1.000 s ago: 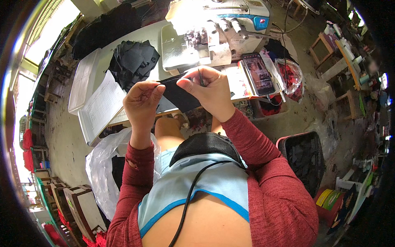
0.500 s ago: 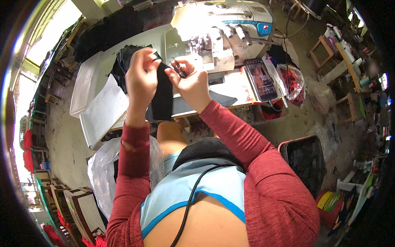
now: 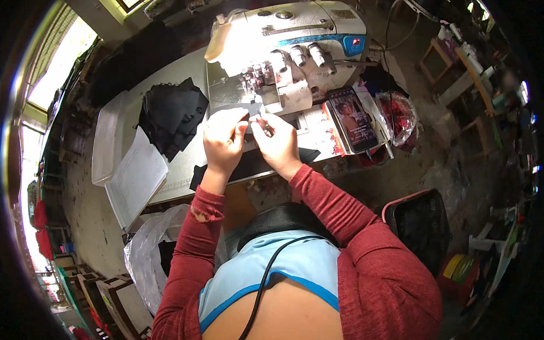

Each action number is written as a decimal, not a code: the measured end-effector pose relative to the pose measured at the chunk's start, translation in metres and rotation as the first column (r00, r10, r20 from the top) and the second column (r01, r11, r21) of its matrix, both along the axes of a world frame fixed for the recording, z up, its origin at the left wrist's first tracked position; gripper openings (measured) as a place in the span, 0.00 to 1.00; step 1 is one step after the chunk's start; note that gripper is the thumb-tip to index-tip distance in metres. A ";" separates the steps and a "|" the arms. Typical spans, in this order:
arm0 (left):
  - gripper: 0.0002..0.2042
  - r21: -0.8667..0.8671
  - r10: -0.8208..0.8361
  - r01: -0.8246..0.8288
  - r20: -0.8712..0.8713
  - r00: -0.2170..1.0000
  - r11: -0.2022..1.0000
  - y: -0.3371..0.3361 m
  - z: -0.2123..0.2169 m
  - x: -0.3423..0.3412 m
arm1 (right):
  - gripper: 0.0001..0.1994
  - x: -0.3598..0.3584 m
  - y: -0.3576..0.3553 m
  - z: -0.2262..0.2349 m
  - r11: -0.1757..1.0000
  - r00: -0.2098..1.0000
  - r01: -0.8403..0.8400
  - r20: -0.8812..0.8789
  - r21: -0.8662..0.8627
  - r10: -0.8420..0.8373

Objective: The person repeatedly cuts small pieces from a long strip of black fabric using scissors. They trim the strip, fold it, and cut off sections, placing the cut pieces into a pile on the table.

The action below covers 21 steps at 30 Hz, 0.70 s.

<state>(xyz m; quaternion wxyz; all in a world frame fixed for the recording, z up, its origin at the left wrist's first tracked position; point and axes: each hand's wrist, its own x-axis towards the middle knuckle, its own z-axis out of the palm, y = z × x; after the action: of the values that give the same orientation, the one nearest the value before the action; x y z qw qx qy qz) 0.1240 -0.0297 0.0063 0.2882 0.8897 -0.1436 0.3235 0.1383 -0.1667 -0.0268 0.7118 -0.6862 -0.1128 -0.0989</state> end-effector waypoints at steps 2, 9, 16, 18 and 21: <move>0.14 0.070 0.011 -0.016 0.075 0.997 0.997 0.000 -0.002 0.000 | 0.07 0.004 -0.007 0.011 0.999 0.999 0.013 0.033 -0.032 -0.012; 0.18 0.172 0.068 -0.073 0.036 0.997 0.982 -0.002 0.001 -0.002 | 0.06 0.015 -0.008 0.024 0.981 0.989 0.060 0.142 -0.186 -0.034; 0.19 0.161 0.031 -0.040 0.060 0.998 0.986 0.000 0.001 0.001 | 0.15 0.021 -0.014 0.021 0.912 0.940 0.120 0.340 -0.392 0.023; 0.18 0.141 0.012 -0.023 0.077 0.997 0.990 0.005 -0.005 0.007 | 0.17 0.018 -0.015 0.024 0.899 0.931 0.141 0.365 -0.415 0.023; 0.16 0.180 0.016 -0.032 0.090 0.996 0.983 0.013 -0.002 0.029 | 0.18 0.016 -0.019 0.020 0.868 0.934 0.184 0.356 -0.460 -0.009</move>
<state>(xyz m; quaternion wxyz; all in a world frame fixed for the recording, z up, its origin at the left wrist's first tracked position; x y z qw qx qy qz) 0.1529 -0.0170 0.0041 0.1954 0.8988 -0.1745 0.3513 0.1543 -0.1856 -0.0064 0.4796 -0.8199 -0.2211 -0.2212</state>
